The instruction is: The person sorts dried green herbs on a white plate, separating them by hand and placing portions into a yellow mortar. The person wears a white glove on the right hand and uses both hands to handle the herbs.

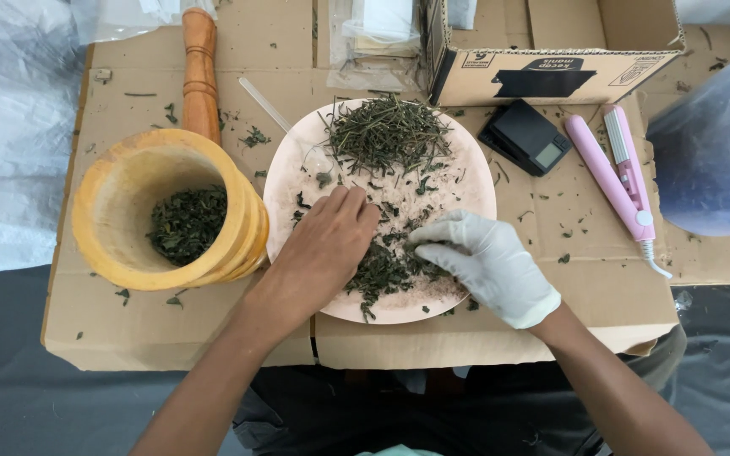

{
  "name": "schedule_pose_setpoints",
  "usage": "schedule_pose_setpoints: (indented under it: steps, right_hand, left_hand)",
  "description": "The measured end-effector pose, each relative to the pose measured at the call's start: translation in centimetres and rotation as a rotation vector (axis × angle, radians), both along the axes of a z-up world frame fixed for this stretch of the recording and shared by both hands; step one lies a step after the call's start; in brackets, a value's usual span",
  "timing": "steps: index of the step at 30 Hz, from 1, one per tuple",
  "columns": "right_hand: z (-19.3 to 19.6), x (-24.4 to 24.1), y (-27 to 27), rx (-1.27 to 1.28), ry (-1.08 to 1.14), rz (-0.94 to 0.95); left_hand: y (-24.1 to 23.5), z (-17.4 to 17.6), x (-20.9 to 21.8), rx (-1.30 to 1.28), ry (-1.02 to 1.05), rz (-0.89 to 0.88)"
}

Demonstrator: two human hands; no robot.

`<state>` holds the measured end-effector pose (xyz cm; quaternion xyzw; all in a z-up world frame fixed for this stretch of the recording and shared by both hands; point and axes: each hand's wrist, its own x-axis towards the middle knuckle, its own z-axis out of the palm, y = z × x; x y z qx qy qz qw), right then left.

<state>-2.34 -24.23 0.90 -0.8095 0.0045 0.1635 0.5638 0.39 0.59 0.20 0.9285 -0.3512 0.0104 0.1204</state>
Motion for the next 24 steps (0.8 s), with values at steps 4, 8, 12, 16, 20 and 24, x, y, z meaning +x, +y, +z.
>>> schedule_pose_setpoints:
  steps: [4,8,12,16,20,24]
  right_hand:
    - [0.7,0.6,-0.6,-0.003,0.071,-0.117]
    - [2.6,1.1,-0.9,-0.044,0.130,-0.226]
    - [4.2,1.8,-0.1,-0.015,0.060,-0.287]
    - [6.4,3.3,1.5,-0.056,0.000,-0.234]
    - [9.8,4.8,4.5,0.346,-0.105,-0.008]
    - [12.9,6.2,11.4,0.231,-0.271,0.253]
  left_hand:
    - [-0.3,-0.9,0.3,0.003,-0.047,0.043]
    - [-1.0,0.2,0.1,-0.141,-0.050,0.068]
    - [-1.2,-0.8,0.1,-0.263,-0.181,0.061]
    - [-0.1,3.0,-1.8,-0.243,-0.539,0.121]
    - [3.6,7.0,-2.8,-0.197,-0.558,0.218]
    - [8.7,10.1,-3.1,-0.230,-0.539,0.390]
